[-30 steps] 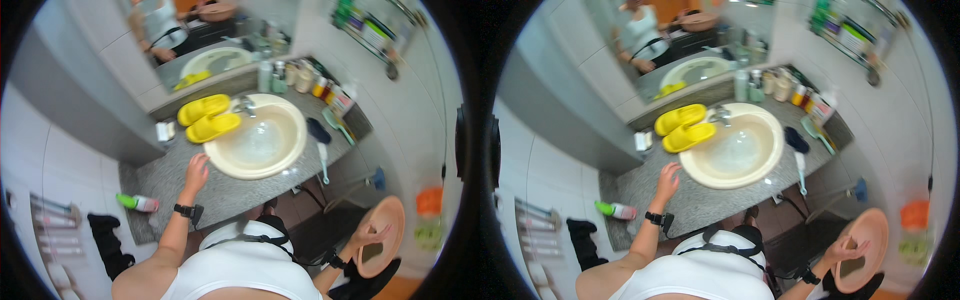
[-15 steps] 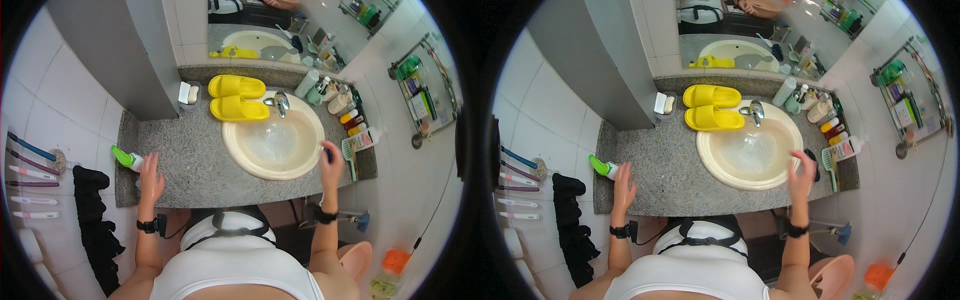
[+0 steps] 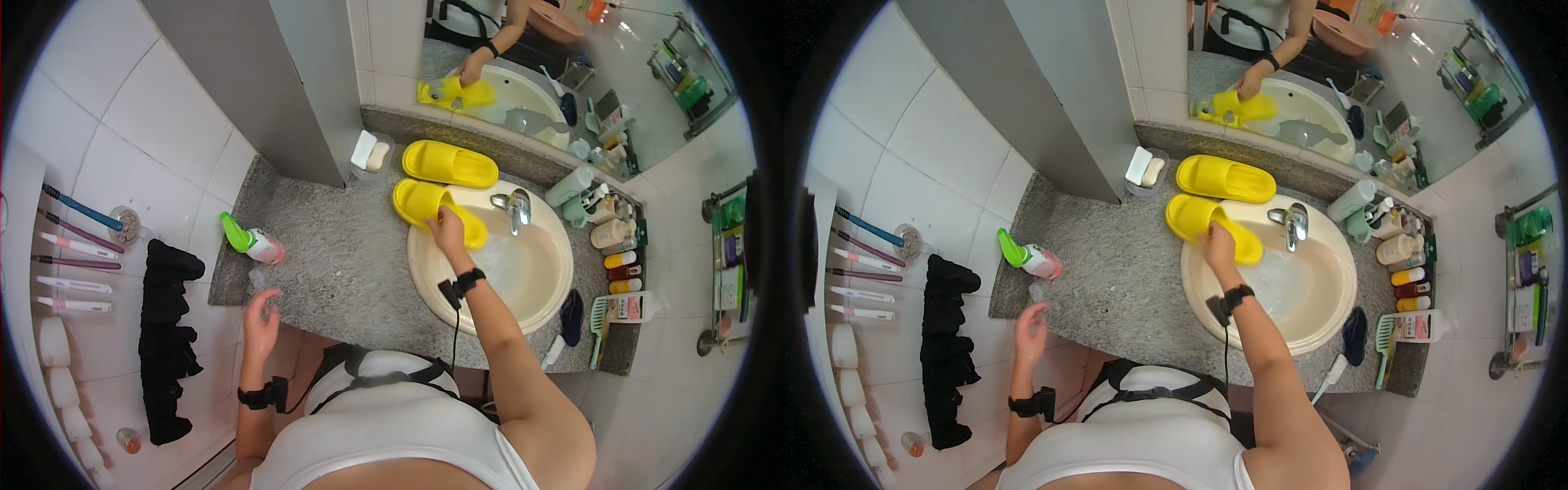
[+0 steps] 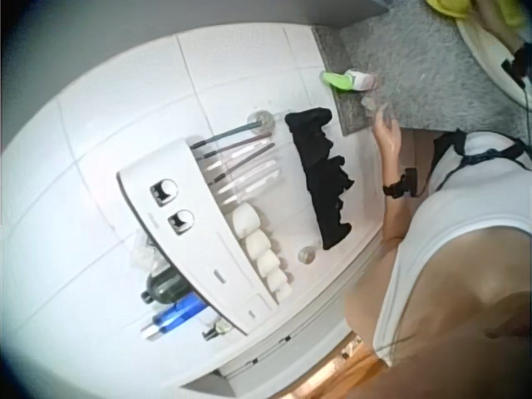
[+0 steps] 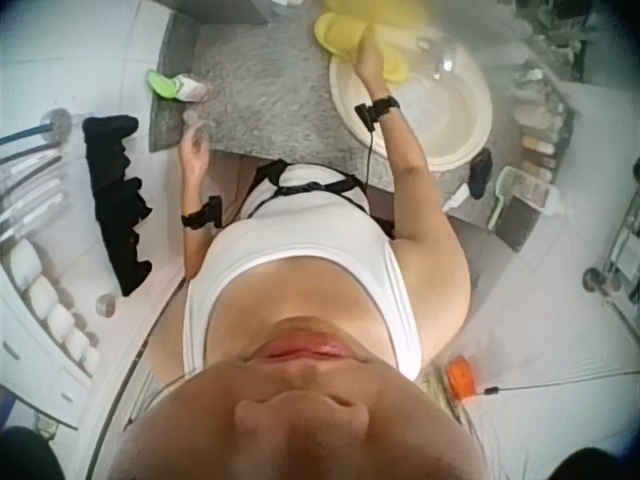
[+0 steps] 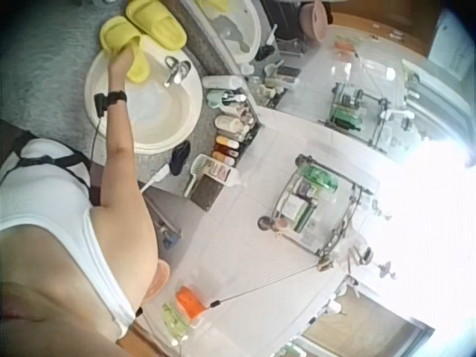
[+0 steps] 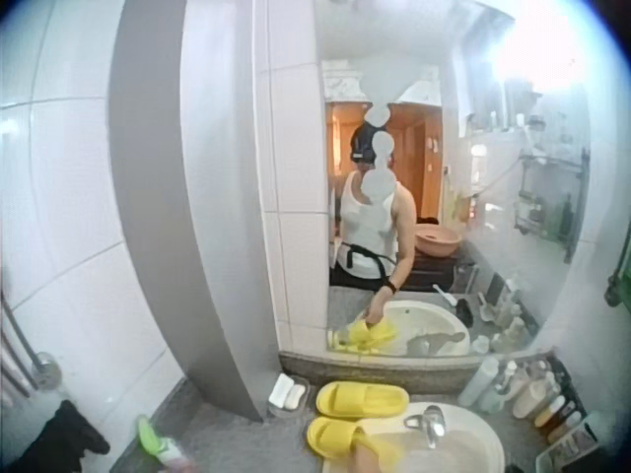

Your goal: The person rinses a cloth in a sink, scrubs a slipper with a brush and cleaning solution, and wipes the slipper with the cloth.

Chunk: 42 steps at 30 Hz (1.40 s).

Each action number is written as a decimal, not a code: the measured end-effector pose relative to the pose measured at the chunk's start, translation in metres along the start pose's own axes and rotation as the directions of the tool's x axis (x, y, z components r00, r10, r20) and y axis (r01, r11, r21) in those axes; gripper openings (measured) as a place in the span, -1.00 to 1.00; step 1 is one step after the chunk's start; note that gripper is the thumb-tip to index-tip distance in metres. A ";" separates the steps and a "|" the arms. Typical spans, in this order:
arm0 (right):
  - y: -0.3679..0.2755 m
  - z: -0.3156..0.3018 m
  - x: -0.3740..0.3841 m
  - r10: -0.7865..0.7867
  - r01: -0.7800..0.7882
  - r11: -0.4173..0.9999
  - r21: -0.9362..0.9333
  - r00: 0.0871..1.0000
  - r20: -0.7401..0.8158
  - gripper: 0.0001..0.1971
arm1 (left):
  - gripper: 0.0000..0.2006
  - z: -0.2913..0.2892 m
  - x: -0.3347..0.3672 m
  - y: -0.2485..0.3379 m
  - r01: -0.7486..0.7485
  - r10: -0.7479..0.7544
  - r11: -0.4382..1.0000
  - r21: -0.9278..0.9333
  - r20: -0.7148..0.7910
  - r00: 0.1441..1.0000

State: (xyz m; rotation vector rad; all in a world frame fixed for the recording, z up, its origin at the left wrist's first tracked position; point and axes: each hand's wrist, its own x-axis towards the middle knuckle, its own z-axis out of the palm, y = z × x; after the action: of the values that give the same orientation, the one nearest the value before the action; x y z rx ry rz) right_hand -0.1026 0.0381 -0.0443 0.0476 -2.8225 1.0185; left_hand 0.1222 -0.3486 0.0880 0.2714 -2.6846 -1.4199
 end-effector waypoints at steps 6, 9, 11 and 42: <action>-0.089 0.016 -0.092 -0.081 -0.036 0.922 0.384 0.955 0.284 -0.79 | -0.48 0.104 0.027 -0.008 0.304 -0.177 0.907 -0.290 0.392 0.903; -0.096 0.026 -0.130 -0.360 0.081 0.830 0.551 0.833 0.419 -0.64 | -0.28 0.149 0.046 -0.020 0.479 -0.345 0.857 -0.193 0.475 0.809; -0.113 0.005 -0.142 -0.472 0.243 0.845 0.476 0.757 0.451 -0.59 | -0.15 0.178 0.049 -0.101 0.019 -0.091 0.923 0.385 0.170 0.981; 0.143 -0.154 -0.361 0.665 -0.704 0.706 -0.077 0.697 -0.269 -0.48 | -0.17 0.055 0.094 -0.114 0.120 -0.041 0.991 0.062 -0.713 0.700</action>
State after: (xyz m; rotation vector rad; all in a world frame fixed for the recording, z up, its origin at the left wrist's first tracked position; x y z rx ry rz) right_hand 0.2627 0.2399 -0.0688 -1.1600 -2.7140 0.7836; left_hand 0.0339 -0.3859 -0.0371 0.7792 -2.0969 -0.9053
